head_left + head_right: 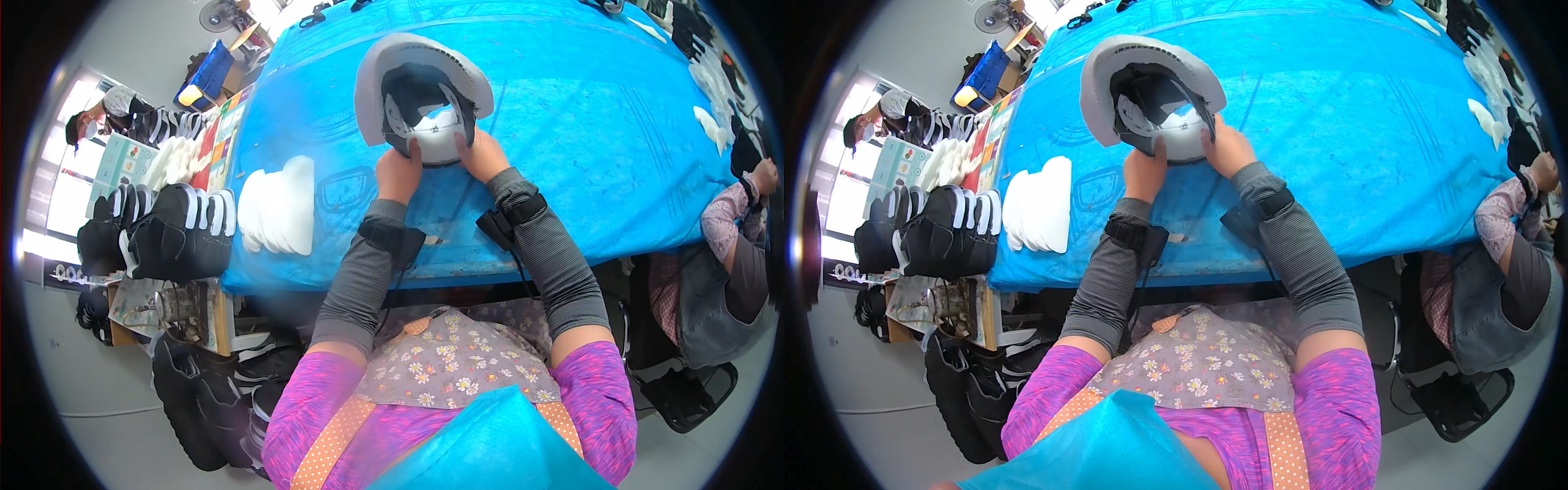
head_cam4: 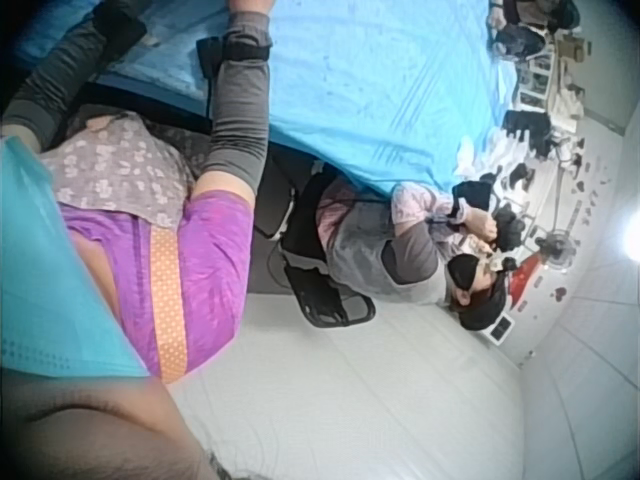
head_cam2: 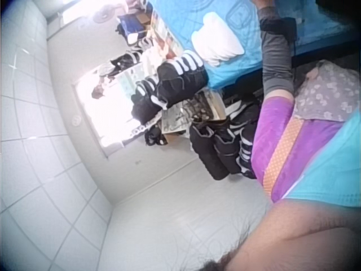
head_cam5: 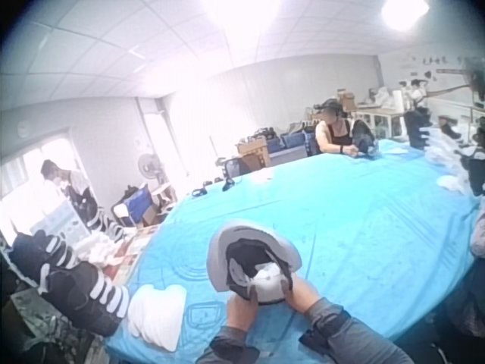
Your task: Inspecting and preparing shoe upper components at a manufacturing station.
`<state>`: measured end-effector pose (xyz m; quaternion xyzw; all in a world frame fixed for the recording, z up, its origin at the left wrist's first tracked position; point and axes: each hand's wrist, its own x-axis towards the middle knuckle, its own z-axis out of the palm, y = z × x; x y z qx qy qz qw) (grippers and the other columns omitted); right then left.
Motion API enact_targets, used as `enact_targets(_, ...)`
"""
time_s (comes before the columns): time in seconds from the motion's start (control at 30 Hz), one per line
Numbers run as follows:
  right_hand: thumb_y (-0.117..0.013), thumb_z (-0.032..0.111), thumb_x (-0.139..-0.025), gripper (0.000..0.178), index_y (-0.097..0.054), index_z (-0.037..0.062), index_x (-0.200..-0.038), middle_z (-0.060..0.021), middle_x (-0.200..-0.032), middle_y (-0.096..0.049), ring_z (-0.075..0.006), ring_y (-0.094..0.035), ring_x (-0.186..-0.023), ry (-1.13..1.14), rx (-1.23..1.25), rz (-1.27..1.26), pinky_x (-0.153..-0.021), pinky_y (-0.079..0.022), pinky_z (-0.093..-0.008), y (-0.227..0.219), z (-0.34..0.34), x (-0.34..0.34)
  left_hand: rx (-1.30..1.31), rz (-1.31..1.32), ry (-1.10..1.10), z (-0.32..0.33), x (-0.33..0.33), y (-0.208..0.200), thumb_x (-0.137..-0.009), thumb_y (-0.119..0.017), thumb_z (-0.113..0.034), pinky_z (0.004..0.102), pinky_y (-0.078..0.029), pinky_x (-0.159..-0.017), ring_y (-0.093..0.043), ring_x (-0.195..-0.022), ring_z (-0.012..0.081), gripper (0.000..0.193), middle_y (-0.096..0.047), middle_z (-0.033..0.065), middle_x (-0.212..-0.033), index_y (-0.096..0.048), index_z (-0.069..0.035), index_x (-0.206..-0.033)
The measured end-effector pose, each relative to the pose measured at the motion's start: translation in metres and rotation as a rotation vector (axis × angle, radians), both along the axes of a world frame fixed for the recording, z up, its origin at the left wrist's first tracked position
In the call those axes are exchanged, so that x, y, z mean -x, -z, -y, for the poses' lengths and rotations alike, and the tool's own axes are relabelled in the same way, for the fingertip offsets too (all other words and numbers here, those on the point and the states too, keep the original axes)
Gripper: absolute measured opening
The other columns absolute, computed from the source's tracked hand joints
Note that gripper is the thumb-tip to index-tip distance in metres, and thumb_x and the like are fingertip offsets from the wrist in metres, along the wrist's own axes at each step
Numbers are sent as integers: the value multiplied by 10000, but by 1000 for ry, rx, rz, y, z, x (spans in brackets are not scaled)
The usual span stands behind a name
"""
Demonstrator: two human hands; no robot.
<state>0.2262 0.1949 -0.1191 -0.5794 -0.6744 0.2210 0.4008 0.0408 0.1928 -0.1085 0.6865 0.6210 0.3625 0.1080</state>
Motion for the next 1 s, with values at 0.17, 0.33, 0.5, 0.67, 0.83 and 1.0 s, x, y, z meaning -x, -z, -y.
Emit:
enact_targets(0.17, -487, 239, -912, 335, -461, 32, -1174, -213, -734, -631, -376, -630, -659, -50, 122, -154, -637, -493, -474, -11, 5, 4, 35, -12, -25, -5, 10, 9, -905, -492, -433, 478, -484, -665, -620, -756, 424, 472, -645, 227, -744, -668, 1, -848)
enact_targets(0.33, -477, 184, -904, 340, -468, 60, -1220, -173, -716, -635, -278, -640, -570, -65, 147, -263, -591, -508, -404, -12, 5, -1, 143, 187, 39, -8, 8, 9, -910, -513, -379, 383, -485, -567, -655, -600, 301, 453, -655, 188, -685, -648, 49, -851)
enact_targets(0.5, -481, 168, -902, 371, -461, 46, -1252, -164, -799, -647, -235, -638, -551, -85, 176, -349, -581, -512, -367, -12, 5, -2, 275, 536, 167, -10, 9, 6, -928, -500, -290, 288, -437, -489, -591, -513, 165, 355, -642, 106, -633, -629, 38, -887)
enact_targets(0.67, -478, 161, -901, 389, -456, 34, -1268, -155, -836, -646, -213, -630, -542, -95, 199, -391, -579, -511, -355, -14, 5, 0, 288, 639, 244, -9, 12, 1, -930, -500, -257, 265, -410, -467, -559, -491, 135, 318, -632, 87, -631, -615, 36, -886)
enact_targets(0.83, -469, 155, -901, 379, -459, 9, -1250, -152, -835, -643, -207, -621, -535, -84, 212, -413, -568, -507, -351, -14, 4, -1, 325, 650, 253, -9, 11, 0, -930, -502, -239, 253, -414, -463, -572, -502, 139, 300, -630, 90, -641, -603, 43, -900)
enact_targets(1.0, -468, 155, -903, 371, -462, 2, -1242, -152, -858, -643, -199, -618, -532, -97, 228, -431, -559, -506, -340, -18, 6, 0, 313, 662, 278, -11, 12, 3, -934, -493, -232, 249, -417, -460, -584, -514, 146, 292, -634, 97, -665, -589, 44, -924)
